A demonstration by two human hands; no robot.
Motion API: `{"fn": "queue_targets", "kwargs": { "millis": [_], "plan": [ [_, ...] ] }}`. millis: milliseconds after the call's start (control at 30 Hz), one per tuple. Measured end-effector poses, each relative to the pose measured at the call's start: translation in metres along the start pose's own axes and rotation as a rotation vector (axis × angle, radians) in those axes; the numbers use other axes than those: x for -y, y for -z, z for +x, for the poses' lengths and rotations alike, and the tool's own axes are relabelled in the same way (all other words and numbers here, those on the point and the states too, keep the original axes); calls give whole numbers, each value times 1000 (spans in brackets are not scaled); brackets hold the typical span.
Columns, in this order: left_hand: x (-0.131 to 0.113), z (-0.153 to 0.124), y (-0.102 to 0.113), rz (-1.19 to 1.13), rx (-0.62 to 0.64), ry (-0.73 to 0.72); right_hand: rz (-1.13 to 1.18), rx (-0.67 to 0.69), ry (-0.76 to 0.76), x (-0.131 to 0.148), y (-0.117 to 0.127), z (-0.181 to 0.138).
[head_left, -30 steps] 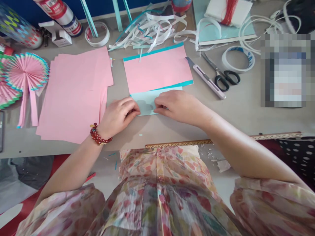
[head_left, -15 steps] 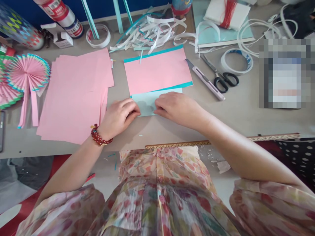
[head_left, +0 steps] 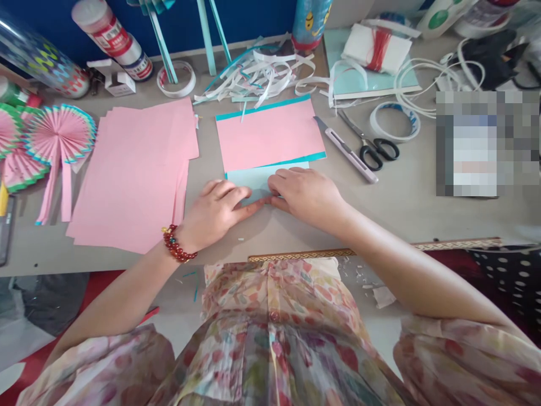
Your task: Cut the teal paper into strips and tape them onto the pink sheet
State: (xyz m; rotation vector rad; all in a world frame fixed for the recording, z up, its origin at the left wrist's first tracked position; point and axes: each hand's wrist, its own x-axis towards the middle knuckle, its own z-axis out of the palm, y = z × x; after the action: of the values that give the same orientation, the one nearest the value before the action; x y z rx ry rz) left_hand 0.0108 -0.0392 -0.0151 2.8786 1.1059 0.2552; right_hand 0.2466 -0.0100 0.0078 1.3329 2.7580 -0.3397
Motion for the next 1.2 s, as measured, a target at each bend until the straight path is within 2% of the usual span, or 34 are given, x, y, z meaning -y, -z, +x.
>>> {"fn": "queue_targets", "kwargs": {
  "millis": [233, 433, 733, 1200],
  "plan": [
    [5, 1, -2, 27, 19, -107, 137, -18, 30, -27, 2, -16],
    [7, 0, -2, -6, 35, -95, 175, -30, 7, -44, 1, -27],
    [6, -1, -2, -100, 52, -17, 215, -24, 41, -51, -3, -23],
    [5, -1, -3, -46, 67, -35, 190, -37, 34, -48, -6, -26]
  ]
}}
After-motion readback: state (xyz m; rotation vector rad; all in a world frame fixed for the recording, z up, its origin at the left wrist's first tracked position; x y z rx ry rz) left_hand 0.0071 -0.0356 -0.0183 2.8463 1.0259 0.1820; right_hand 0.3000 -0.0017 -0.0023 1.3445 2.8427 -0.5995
